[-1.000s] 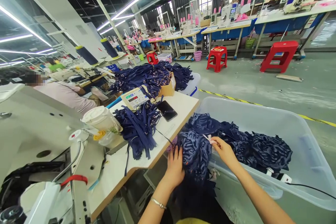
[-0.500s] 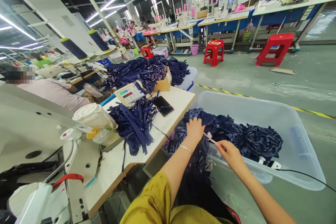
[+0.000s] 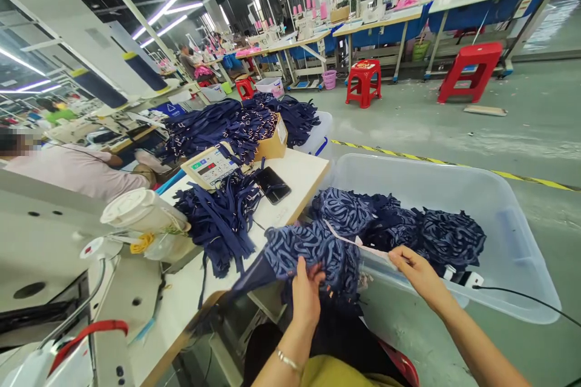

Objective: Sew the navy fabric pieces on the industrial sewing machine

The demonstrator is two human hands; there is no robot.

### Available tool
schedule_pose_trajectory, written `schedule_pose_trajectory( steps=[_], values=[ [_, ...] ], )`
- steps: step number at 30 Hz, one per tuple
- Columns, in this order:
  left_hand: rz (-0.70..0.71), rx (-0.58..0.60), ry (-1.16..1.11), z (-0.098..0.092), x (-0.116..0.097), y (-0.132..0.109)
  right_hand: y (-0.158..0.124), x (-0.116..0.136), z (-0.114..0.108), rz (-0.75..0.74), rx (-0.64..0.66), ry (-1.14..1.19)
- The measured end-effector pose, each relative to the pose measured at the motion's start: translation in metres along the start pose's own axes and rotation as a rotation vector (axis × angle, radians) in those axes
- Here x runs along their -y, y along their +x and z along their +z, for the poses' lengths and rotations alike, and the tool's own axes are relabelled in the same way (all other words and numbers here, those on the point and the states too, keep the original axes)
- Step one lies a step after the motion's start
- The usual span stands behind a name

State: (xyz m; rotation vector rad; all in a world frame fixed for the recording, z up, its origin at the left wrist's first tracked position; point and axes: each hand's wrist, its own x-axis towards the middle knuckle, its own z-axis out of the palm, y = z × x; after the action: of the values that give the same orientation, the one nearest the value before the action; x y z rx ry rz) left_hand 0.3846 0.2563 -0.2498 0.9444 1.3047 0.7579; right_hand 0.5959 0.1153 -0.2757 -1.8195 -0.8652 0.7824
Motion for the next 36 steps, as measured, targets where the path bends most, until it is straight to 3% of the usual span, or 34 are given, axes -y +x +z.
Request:
schedule_pose_trajectory(
  steps=[4,8,10,12,13,14,15,16,20,24,26,30,33,36],
  values=[
    [-0.02,0.182,0.136,-0.007,0.002,-0.028,0.001,-0.006,-0.001,-0.006,0.04,0.064],
    [0.079,0.385,0.32,-0.002,-0.025,-0.056,0.002,-0.01,0.003,0.024,0.053,0.127],
    [0.228,0.508,0.433,0.006,-0.042,-0.064,0.003,-0.008,0.004,0.033,0.035,0.16],
    [0.515,0.572,0.696,0.019,-0.054,-0.059,0.004,-0.003,0.004,0.033,0.009,0.202],
    [0.682,0.55,0.907,0.027,-0.057,-0.052,0.004,0.001,0.003,0.028,-0.004,0.229],
    [0.76,0.466,1.134,0.035,-0.057,-0.041,0.004,0.005,0.002,0.02,-0.019,0.258],
    [0.732,0.386,1.33,0.043,-0.054,-0.028,0.003,0.01,0.001,0.008,-0.037,0.288],
    [0.691,0.372,1.38,0.05,-0.05,-0.015,0.001,0.016,-0.001,-0.006,-0.056,0.316],
    [0.603,0.348,1.436,0.066,-0.029,0.024,-0.002,0.034,-0.006,-0.056,-0.077,0.429],
    [0.601,0.301,1.445,0.069,-0.02,0.025,0.011,0.033,-0.002,0.021,-0.127,0.57],
    [0.61,0.281,1.443,0.07,-0.02,0.022,0.02,0.027,0.008,0.089,-0.106,0.57],
    [0.634,0.265,1.424,0.07,-0.018,0.021,0.028,0.017,0.044,0.204,0.068,0.514],
    [0.654,0.26,1.402,0.067,-0.018,0.024,0.031,0.01,0.067,0.224,0.084,0.47],
    [0.661,0.255,1.378,0.064,-0.018,0.028,0.035,0.002,0.072,0.247,0.096,0.423]
  ],
)
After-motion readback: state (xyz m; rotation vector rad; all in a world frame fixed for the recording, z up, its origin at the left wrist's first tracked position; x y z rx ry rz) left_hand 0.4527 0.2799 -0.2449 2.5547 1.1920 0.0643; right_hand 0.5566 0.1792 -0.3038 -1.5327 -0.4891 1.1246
